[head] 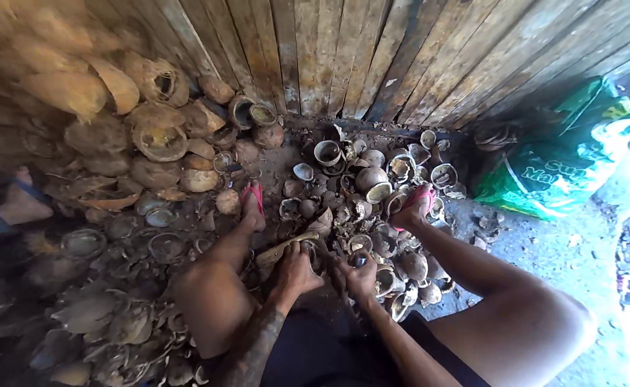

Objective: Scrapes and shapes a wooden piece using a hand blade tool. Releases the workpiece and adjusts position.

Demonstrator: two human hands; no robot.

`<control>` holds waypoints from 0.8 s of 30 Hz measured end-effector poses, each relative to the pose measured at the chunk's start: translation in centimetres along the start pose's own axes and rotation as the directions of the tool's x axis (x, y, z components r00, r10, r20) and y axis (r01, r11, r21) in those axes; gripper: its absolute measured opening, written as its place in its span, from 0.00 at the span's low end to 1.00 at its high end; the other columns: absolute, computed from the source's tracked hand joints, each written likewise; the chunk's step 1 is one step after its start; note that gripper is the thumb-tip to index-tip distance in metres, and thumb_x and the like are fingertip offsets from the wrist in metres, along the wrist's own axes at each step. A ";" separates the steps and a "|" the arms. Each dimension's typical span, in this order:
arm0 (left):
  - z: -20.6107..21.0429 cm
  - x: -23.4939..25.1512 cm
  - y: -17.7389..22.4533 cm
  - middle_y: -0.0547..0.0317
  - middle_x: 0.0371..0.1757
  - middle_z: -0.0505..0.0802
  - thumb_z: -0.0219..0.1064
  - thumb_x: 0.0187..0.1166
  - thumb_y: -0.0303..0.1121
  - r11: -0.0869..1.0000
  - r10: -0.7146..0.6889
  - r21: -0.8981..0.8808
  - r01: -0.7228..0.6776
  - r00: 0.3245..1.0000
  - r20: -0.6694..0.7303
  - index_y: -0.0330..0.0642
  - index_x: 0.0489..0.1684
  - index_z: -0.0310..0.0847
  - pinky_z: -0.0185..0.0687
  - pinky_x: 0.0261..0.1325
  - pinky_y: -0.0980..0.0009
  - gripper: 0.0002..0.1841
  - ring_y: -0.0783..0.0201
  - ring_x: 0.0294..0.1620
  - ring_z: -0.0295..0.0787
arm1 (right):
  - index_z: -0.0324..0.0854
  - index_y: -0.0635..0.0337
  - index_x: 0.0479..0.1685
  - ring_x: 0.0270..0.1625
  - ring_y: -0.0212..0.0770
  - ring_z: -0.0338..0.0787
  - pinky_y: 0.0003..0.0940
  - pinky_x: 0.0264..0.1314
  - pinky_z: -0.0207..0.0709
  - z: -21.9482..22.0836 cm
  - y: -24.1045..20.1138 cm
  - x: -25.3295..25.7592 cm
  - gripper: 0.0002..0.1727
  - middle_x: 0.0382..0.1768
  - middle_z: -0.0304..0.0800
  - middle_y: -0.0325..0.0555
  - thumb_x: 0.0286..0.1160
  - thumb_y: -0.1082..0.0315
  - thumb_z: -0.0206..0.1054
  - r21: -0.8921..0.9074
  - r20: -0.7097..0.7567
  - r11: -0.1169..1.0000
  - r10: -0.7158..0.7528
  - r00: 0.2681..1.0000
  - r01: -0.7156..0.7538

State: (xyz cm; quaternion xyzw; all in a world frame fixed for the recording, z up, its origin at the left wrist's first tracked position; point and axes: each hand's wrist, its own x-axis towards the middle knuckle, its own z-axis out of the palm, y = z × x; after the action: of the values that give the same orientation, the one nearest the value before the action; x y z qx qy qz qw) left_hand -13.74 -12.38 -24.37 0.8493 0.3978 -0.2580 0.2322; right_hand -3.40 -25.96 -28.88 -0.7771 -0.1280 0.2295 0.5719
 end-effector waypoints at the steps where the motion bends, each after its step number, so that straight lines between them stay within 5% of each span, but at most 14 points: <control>1: 0.0 -0.1 0.0 0.37 0.79 0.73 0.83 0.44 0.63 1.000 -0.001 0.006 0.001 1.000 -0.001 0.33 0.76 0.75 0.76 0.76 0.51 0.56 0.40 0.81 0.69 | 0.77 0.55 0.27 0.20 0.26 0.75 0.25 0.25 0.73 -0.1 0.0 0.0 0.20 0.19 0.76 0.32 0.45 0.61 0.86 -0.042 0.027 0.998 -0.047 0.999 0.048; 4: 0.0 -0.5 0.1 0.37 0.79 0.73 0.83 0.45 0.64 1.000 -0.029 -0.004 0.029 1.000 -0.004 0.33 0.76 0.74 0.75 0.77 0.51 0.56 0.41 0.82 0.69 | 0.84 0.63 0.33 0.27 0.39 0.86 0.41 0.34 0.83 -1.2 -1.2 0.2 0.19 0.24 0.86 0.45 0.56 0.56 0.82 -0.240 0.290 0.917 -0.246 0.925 0.319; 6: 0.4 -0.7 -0.1 0.38 0.80 0.74 0.83 0.45 0.63 0.998 -0.052 -0.021 0.052 0.998 -0.024 0.35 0.79 0.73 0.74 0.78 0.51 0.56 0.42 0.83 0.68 | 0.87 0.64 0.40 0.34 0.48 0.92 0.51 0.42 0.87 -1.6 -2.8 0.2 0.20 0.31 0.92 0.51 0.64 0.54 0.79 -0.312 0.458 0.858 -0.240 0.856 0.407; 12: 2.0 -1.0 -0.5 0.42 0.79 0.77 0.84 0.49 0.59 0.994 -0.051 -0.099 0.037 0.989 -0.141 0.41 0.85 0.69 0.70 0.81 0.51 0.56 0.43 0.82 0.70 | 0.79 0.62 0.45 0.28 0.41 0.83 0.42 0.36 0.80 -1.1 -5.6 -2.4 0.21 0.27 0.82 0.44 0.58 0.64 0.83 -0.275 0.230 0.961 0.085 0.970 -0.019; 18: 1.8 -0.9 -2.1 0.46 0.80 0.77 0.84 0.49 0.58 0.986 0.137 -0.076 -0.147 0.982 -0.132 0.43 0.86 0.69 0.69 0.83 0.53 0.55 0.47 0.83 0.70 | 0.78 0.64 0.46 0.28 0.38 0.80 0.39 0.35 0.79 -1.1 -7.0 -0.8 0.21 0.28 0.80 0.44 0.57 0.69 0.81 -0.249 0.289 0.962 0.184 0.940 -0.111; 24: 2.0 -0.5 -1.9 0.46 0.80 0.77 0.85 0.45 0.56 0.990 0.111 -0.067 -0.121 0.984 -0.138 0.46 0.85 0.70 0.70 0.81 0.52 0.56 0.45 0.83 0.68 | 0.77 0.61 0.34 0.17 0.34 0.76 0.33 0.21 0.76 -1.7 -5.3 1.9 0.18 0.21 0.78 0.41 0.53 0.71 0.85 -0.129 0.316 0.955 0.295 0.902 -0.267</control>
State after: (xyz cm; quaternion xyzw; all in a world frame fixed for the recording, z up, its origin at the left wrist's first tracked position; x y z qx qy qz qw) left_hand -16.03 -12.81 -25.91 0.8770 0.3719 -0.1714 0.2515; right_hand -0.56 -24.82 -23.85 -0.7608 -0.1185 0.4313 0.4703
